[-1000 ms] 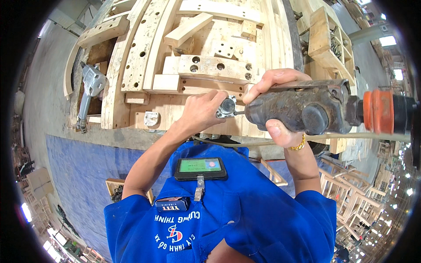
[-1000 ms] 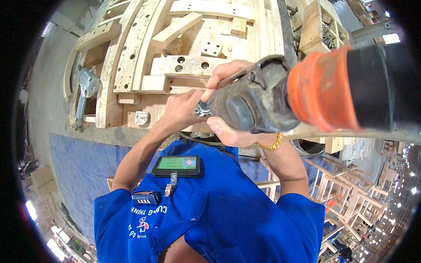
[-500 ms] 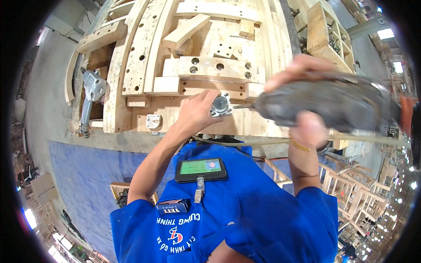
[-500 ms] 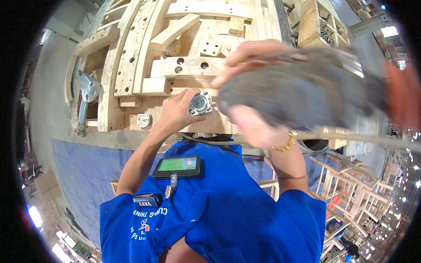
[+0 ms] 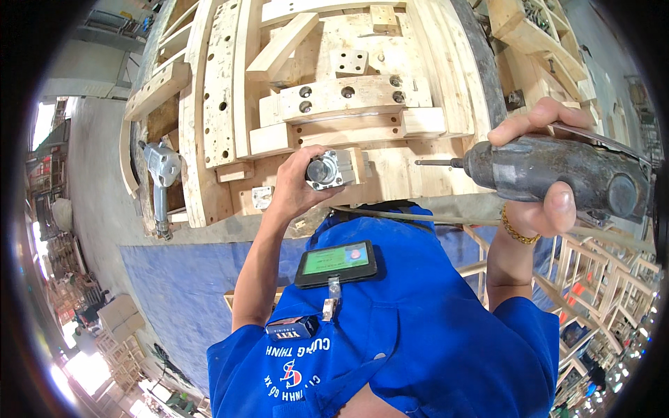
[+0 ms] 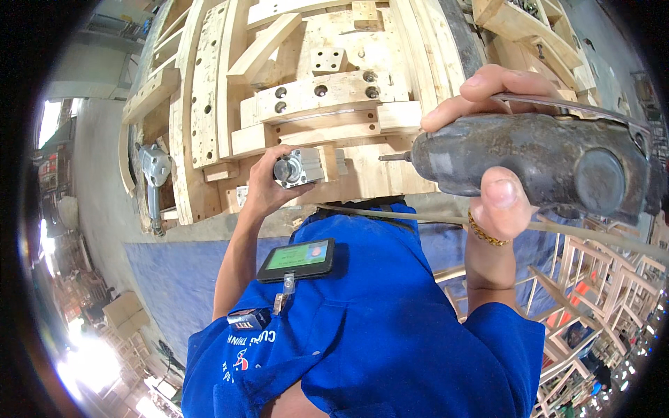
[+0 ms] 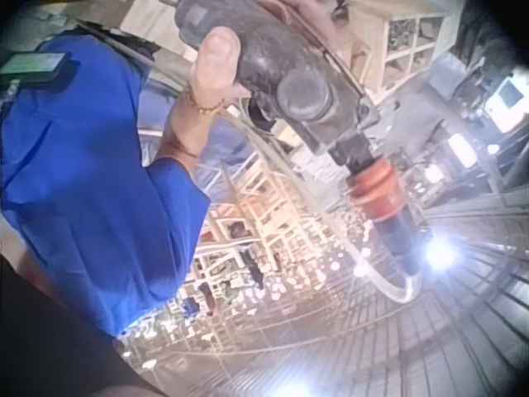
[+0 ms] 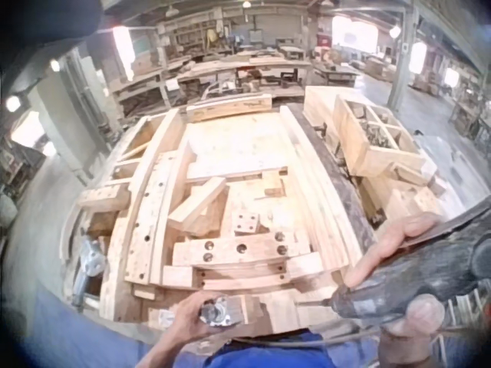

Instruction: The person uses a pneumatic drill to fasten screws into metal components on a wooden workbench. They repeatedly pick up metal parts, align them with pre-drilled holes, and drive screws to secure them. The person also retrieves screws from a nearby wooden organizer box during the process.

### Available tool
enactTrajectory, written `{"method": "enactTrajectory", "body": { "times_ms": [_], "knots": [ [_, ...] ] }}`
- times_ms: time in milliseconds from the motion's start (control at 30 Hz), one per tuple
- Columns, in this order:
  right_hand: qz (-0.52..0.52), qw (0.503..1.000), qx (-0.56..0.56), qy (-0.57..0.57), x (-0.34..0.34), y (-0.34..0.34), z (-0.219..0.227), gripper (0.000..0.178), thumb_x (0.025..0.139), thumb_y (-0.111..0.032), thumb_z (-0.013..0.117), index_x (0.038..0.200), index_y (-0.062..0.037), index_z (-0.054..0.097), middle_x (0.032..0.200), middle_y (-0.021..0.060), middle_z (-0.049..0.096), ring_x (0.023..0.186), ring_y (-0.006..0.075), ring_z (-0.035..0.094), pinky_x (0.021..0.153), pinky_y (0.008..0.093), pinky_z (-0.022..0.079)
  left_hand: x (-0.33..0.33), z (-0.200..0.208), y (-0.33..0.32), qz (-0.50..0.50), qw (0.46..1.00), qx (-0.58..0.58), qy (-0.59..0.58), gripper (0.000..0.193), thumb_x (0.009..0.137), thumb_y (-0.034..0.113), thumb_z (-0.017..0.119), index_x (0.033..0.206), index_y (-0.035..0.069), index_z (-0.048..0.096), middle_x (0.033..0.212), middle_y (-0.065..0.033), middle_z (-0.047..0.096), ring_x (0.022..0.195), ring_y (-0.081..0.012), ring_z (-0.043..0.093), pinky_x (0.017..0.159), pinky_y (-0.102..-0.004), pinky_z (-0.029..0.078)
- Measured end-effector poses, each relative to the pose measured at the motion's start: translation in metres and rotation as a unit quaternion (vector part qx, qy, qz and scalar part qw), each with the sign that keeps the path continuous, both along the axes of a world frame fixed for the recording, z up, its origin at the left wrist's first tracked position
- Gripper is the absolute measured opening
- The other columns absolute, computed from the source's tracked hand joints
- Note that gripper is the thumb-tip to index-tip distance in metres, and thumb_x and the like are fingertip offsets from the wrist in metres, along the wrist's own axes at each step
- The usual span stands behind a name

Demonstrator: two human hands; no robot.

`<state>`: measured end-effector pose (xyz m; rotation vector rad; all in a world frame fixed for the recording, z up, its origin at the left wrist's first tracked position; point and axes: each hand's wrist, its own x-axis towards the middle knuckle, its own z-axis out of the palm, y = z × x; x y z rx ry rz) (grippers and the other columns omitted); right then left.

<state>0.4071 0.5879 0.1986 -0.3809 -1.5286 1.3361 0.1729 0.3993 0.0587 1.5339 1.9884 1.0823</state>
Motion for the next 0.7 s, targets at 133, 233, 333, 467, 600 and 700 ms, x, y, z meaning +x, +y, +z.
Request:
{"method": "enactTrajectory", "body": {
  "times_ms": [133, 233, 333, 467, 600, 700],
  "knots": [
    [-0.009, 0.998, -0.026, 0.049, 0.006, 0.018, -0.018, 0.068, 0.072, -0.039, 0.059, 0.123, 0.0047, 0.044, 0.106, 0.0195, 0.054, 0.077, 0.0298, 0.064, 0.063, 0.036, 0.053, 0.016, 0.009, 0.023, -0.041, 0.995, -0.005, 0.09, 0.059, 0.059, 0.014, 0.085, 0.109, 0.007, 0.055, 0.102, -0.0119, 0.064, 0.095, -0.0305, 0.063, 0.082, -0.0386, 0.05],
    [0.005, 0.997, -0.037, 0.073, 0.008, 0.032, -0.03, 0.067, 0.072, -0.036, 0.059, 0.123, 0.0047, 0.044, 0.107, 0.0197, 0.054, 0.077, 0.0299, 0.064, 0.064, 0.0366, 0.054, 0.029, 0.015, 0.039, -0.054, 0.989, -0.007, 0.138, 0.059, 0.058, 0.014, 0.084, 0.109, 0.006, 0.056, 0.1, -0.0125, 0.064, 0.094, -0.0329, 0.061, 0.08, -0.0407, 0.049],
    [0.009, 0.996, -0.05, 0.078, 0.007, 0.043, -0.041, 0.067, 0.072, -0.036, 0.059, 0.123, 0.0046, 0.045, 0.108, 0.02, 0.055, 0.077, 0.03, 0.064, 0.064, 0.0373, 0.054, 0.034, 0.025, 0.053, -0.047, 0.983, -0.017, 0.178, 0.057, 0.059, 0.012, 0.084, 0.109, 0.006, 0.056, 0.1, -0.0116, 0.064, 0.093, -0.0295, 0.063, 0.08, -0.0377, 0.051],
    [-0.014, 0.997, -0.07, 0.028, 0.009, 0.051, -0.036, 0.07, 0.07, -0.038, 0.066, 0.124, 0.001, 0.045, 0.109, 0.0183, 0.054, 0.078, 0.029, 0.064, 0.065, 0.0381, 0.055, 0.012, 0.007, 0.028, 0.067, 0.997, -0.016, -0.036, 0.063, 0.061, 0.009, 0.084, 0.115, 0.004, 0.053, 0.101, -0.0098, 0.064, 0.089, -0.0191, 0.064, 0.079, -0.0308, 0.052],
    [-0.018, 0.993, -0.096, 0.066, 0.007, 0.061, -0.038, 0.071, 0.07, -0.038, 0.065, 0.125, 0.0013, 0.043, 0.109, 0.0184, 0.053, 0.08, 0.029, 0.063, 0.067, 0.0387, 0.054, -0.014, 0.047, 0.01, 0.194, 0.907, 0.064, -0.368, 0.073, 0.056, 0.018, 0.088, 0.117, -0.001, 0.05, 0.102, -0.0093, 0.061, 0.096, -0.0174, 0.059, 0.087, -0.0311, 0.047],
    [-0.018, 0.992, -0.1, 0.078, 0.001, 0.059, -0.04, 0.069, 0.072, -0.037, 0.06, 0.124, 0.0037, 0.041, 0.109, 0.0195, 0.052, 0.079, 0.0299, 0.063, 0.066, 0.0387, 0.054, -0.022, 0.063, 0.005, 0.212, 0.895, 0.087, -0.383, 0.072, 0.058, 0.021, 0.086, 0.117, -0.001, 0.051, 0.102, -0.0095, 0.061, 0.097, -0.0177, 0.058, 0.087, -0.0307, 0.047]
  ]
}}
